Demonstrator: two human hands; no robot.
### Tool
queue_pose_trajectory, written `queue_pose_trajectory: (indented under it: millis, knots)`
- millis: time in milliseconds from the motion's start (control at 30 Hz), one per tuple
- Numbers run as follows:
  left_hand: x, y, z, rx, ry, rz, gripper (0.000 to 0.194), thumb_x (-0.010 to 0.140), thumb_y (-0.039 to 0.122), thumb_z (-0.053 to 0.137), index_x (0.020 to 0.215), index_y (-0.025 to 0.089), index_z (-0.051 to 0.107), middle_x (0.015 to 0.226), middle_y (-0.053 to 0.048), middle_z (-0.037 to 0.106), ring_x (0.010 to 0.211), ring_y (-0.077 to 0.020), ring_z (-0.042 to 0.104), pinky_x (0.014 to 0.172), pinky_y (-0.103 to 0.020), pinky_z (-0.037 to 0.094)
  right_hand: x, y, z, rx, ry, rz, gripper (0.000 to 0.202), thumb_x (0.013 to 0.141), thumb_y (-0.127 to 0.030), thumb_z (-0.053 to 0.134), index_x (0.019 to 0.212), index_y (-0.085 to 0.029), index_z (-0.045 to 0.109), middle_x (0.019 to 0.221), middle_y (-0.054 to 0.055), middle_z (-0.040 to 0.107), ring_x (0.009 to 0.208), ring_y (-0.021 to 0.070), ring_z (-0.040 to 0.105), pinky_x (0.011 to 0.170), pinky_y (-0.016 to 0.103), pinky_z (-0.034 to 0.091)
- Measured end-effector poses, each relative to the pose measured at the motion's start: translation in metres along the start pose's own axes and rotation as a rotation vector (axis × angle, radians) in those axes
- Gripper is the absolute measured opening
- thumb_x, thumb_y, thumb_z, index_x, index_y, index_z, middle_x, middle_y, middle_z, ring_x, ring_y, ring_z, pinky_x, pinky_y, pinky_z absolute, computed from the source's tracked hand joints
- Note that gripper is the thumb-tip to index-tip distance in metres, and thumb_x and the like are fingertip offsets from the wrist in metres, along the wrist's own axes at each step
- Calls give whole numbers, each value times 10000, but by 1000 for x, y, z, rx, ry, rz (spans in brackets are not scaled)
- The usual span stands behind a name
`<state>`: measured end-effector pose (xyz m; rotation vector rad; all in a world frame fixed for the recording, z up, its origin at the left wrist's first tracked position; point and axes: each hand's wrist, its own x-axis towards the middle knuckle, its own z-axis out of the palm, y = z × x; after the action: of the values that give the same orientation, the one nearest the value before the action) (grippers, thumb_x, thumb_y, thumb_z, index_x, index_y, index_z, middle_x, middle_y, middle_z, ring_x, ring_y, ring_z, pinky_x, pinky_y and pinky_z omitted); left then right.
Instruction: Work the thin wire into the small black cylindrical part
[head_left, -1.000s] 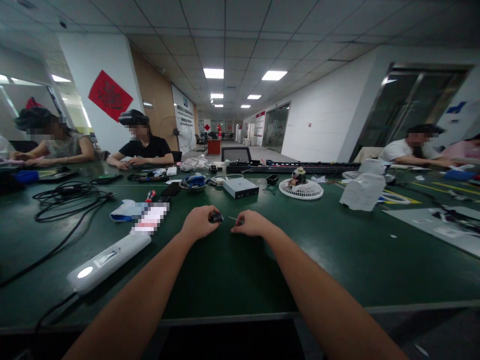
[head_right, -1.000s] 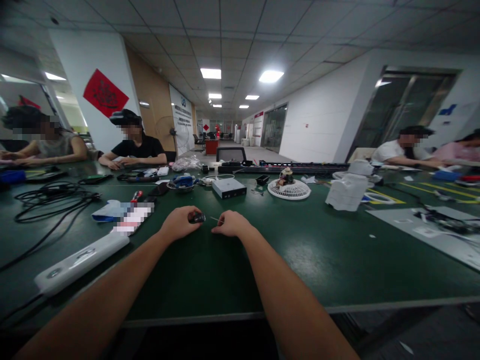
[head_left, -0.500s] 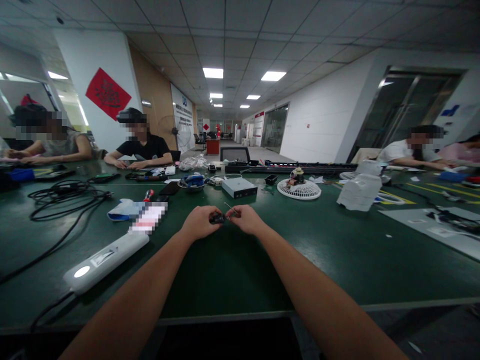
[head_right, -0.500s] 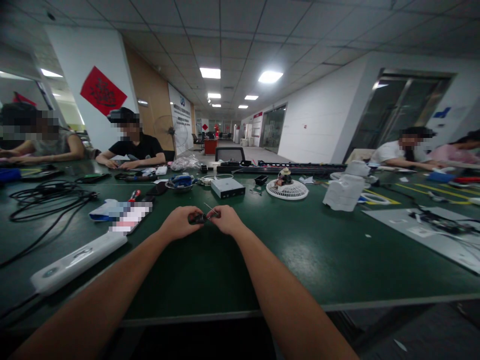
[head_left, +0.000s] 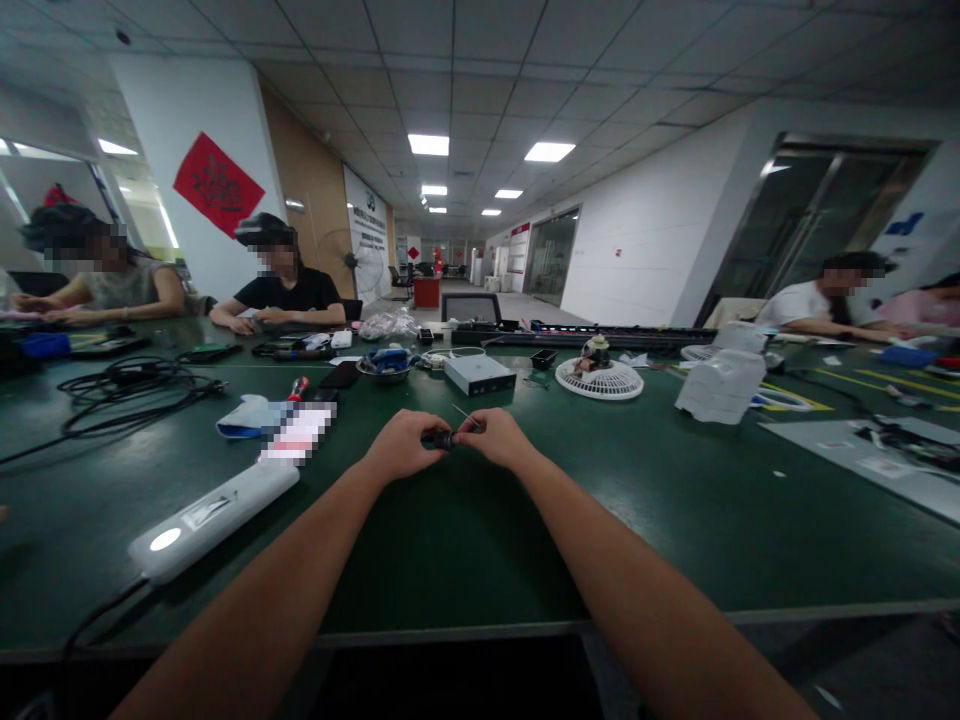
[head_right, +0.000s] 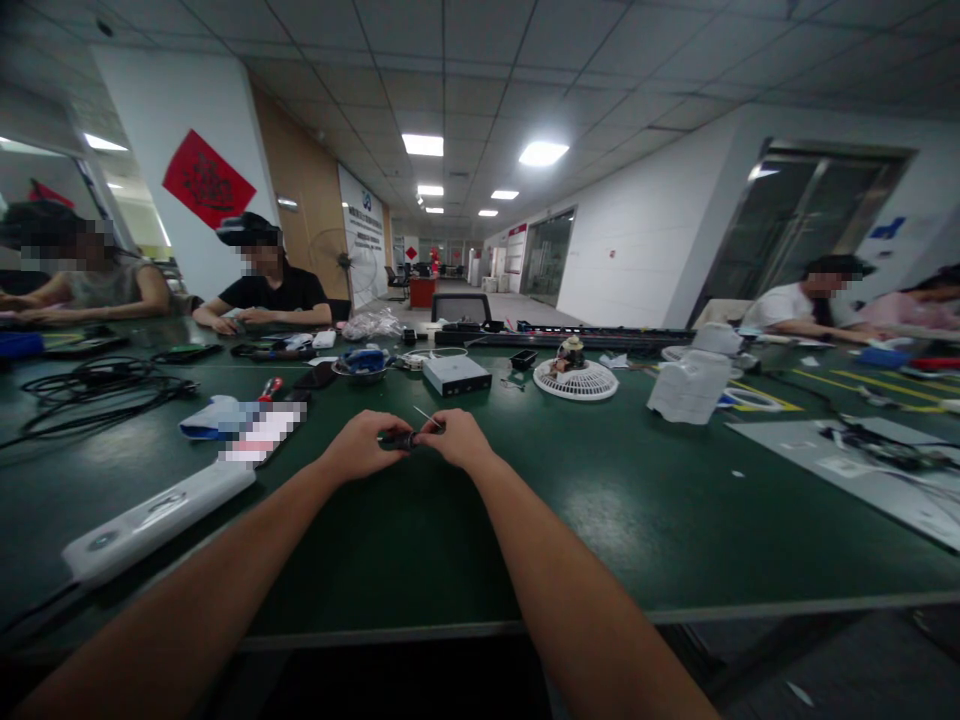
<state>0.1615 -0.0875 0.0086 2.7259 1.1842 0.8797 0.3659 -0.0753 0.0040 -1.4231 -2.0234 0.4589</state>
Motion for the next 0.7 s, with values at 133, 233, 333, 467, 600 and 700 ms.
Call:
queue_pose_trajectory:
  millis: [133,233,333,467,600,700]
  knots:
    - [-1,0,0,-1,4,6,232,730,291,685,951,225,709,915,-20,729,877,-204,651,876,-335,445,-1,0,2,-16,-35,8,222,722,-392,725,786,-180,736,697,-6,653,654,121,545,590,224,369]
    - [-1,0,0,-27,-9,6,230,733,285,680,953,227,713,936,-22,731,887,-203,654,874,-331,460,-3,0,3,-17,-65,-2,225,724,-404,722,774,-185,726,704,-10,657,664,121,565,582,218,373]
    - [-1,1,0,-56,-38,24,210,735,274,679,938,234,713,920,-13,734,864,-193,663,852,-320,475,-4,-1,3,-14,-101,-11,208,727,-396,720,772,-193,725,684,-25,656,636,110,572,569,207,375]
    - [-1,1,-1,-65,-16,1,224,733,279,686,952,241,712,938,-8,735,887,-194,664,850,-319,483,-6,-5,0,-47,-90,18,291,739,-472,691,736,-184,735,675,0,661,631,122,578,552,218,364]
    - [-2,-1,-1,-70,-18,-26,264,704,291,715,960,228,713,931,-17,731,869,-195,663,808,-305,499,-7,-11,3,-73,-82,66,306,757,-487,663,763,-192,744,727,25,689,669,142,594,560,227,369]
    - [-3,-4,-1,-111,-14,-38,287,690,277,724,969,215,710,922,-25,726,848,-192,659,796,-300,507,-6,-13,7,-76,-110,117,310,766,-487,651,733,-190,738,695,32,690,640,150,602,534,231,369]
